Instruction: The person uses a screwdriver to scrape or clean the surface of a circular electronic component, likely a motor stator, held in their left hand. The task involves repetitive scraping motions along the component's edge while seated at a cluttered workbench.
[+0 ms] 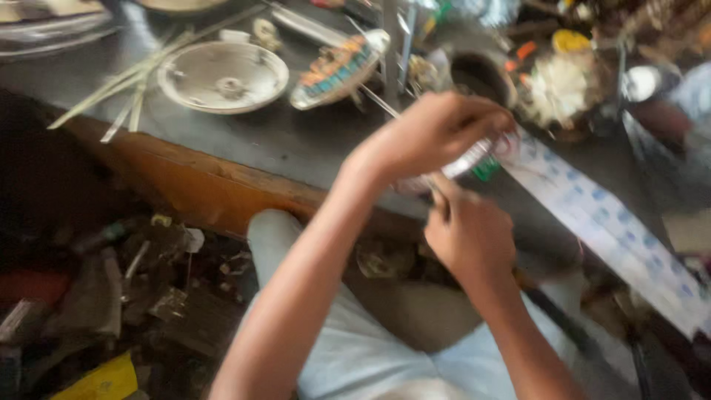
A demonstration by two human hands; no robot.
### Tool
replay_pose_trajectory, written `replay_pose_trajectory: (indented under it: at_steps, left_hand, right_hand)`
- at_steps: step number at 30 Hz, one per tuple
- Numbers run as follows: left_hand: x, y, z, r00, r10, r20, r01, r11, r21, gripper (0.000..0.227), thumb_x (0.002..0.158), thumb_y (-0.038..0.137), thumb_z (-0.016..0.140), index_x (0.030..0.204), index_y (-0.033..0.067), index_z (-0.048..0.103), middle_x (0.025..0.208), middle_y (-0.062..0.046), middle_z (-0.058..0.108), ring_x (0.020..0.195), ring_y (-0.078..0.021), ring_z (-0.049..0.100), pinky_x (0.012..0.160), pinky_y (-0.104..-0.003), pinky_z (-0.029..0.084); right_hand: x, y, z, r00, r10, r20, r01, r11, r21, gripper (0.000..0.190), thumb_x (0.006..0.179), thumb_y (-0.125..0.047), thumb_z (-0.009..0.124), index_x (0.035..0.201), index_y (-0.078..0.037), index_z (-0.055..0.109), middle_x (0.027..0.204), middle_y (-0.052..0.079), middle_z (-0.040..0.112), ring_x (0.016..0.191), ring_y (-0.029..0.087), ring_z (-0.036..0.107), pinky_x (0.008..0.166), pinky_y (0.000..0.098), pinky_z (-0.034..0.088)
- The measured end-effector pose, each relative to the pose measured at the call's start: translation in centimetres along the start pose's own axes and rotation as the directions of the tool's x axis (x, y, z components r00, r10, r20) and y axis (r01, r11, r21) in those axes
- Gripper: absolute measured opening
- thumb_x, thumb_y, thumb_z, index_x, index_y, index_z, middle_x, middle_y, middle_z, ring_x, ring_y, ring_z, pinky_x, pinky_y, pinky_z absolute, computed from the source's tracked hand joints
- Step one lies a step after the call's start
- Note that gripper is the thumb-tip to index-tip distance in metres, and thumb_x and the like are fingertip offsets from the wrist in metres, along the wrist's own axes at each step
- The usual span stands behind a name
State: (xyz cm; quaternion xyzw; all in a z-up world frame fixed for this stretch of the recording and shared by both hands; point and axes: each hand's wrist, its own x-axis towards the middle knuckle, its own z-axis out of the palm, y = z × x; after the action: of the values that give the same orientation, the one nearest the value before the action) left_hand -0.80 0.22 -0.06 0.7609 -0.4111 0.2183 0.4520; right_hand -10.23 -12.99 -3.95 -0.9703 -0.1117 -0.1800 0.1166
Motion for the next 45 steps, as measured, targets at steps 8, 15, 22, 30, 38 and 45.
replay_pose_trajectory:
  at_steps: [8, 15, 22, 30, 38, 45]
  left_hand:
    - [0.2, -0.3, -0.6, 0.999, 0.050, -0.014, -0.050, 0.998, -0.043, 0.029, 0.106, 0.022, 0.059, 0.121, 0.0033, 0.074, 0.111, -0.015, 0.079, 0.100, -0.0283, 0.078, 0.086, -0.038, 0.060]
    - [-0.7, -0.2, -0.6, 1.000, 0.029, 0.002, -0.028, 0.998, -0.061, 0.029, 0.109, 0.023, 0.059, 0.124, 0.0032, 0.073, 0.112, -0.014, 0.079, 0.103, -0.0271, 0.078, 0.089, -0.037, 0.060]
    - [-1.1, -0.4, -0.3, 0.998, -0.050, 0.028, 0.053, 0.993, -0.104, 0.030, 0.109, 0.027, 0.057, 0.123, 0.0064, 0.074, 0.112, -0.011, 0.080, 0.102, -0.0232, 0.080, 0.089, -0.035, 0.061]
    - [-0.7, -0.5, -0.1, 0.999, -0.019, 0.036, 0.022, 0.997, -0.070, 0.033, 0.109, 0.029, 0.054, 0.123, 0.0072, 0.076, 0.110, -0.011, 0.081, 0.098, -0.0224, 0.079, 0.084, -0.035, 0.060]
    - [-0.5, -1.1, -1.0, 0.999, 0.038, -0.003, -0.038, 0.994, -0.103, 0.032, 0.111, 0.028, 0.057, 0.124, 0.0049, 0.074, 0.111, -0.011, 0.080, 0.099, -0.0218, 0.080, 0.086, -0.035, 0.062]
    - [-1.0, -1.1, -0.9, 0.996, 0.094, 0.010, -0.092, 0.990, -0.108, 0.031, 0.113, 0.027, 0.056, 0.126, 0.0052, 0.073, 0.113, -0.011, 0.080, 0.101, -0.0224, 0.079, 0.088, -0.035, 0.061]
  right_hand:
    - [-0.3, 1.1, -0.2, 1.000, -0.007, -0.004, 0.007, 0.997, 0.079, 0.044, 0.088, -0.019, 0.062, 0.131, -0.022, 0.070, 0.093, 0.017, 0.076, 0.082, 0.039, 0.072, 0.072, 0.0550, 0.055]
    - [-0.5, 1.2, 0.3, 0.999, -0.045, -0.018, 0.047, 0.994, 0.096, 0.042, 0.095, -0.019, 0.059, 0.136, -0.022, 0.066, 0.099, 0.017, 0.076, 0.084, 0.039, 0.072, 0.073, 0.0543, 0.055]
    - [0.7, 0.7, 0.5, 0.999, 0.021, 0.050, -0.025, 0.996, 0.082, 0.043, 0.096, -0.019, 0.058, 0.137, -0.024, 0.065, 0.089, 0.018, 0.074, 0.084, 0.041, 0.071, 0.075, 0.0569, 0.054]
    - [0.6, 1.0, 0.5, 1.000, 0.011, 0.004, -0.012, 0.991, 0.133, 0.038, 0.095, -0.021, 0.062, 0.132, -0.025, 0.069, 0.087, 0.020, 0.074, 0.082, 0.043, 0.070, 0.074, 0.0563, 0.054]
    - [-0.6, 1.2, 0.2, 0.999, 0.019, -0.051, -0.010, 0.985, 0.174, 0.037, 0.093, -0.022, 0.064, 0.128, -0.029, 0.072, 0.087, 0.021, 0.073, 0.081, 0.044, 0.070, 0.073, 0.0565, 0.054]
    - [-0.5, 1.2, 0.1, 1.000, -0.016, 0.011, 0.014, 0.988, 0.154, 0.042, 0.093, -0.020, 0.062, 0.135, -0.026, 0.068, 0.088, 0.019, 0.074, 0.081, 0.043, 0.070, 0.073, 0.0571, 0.054]
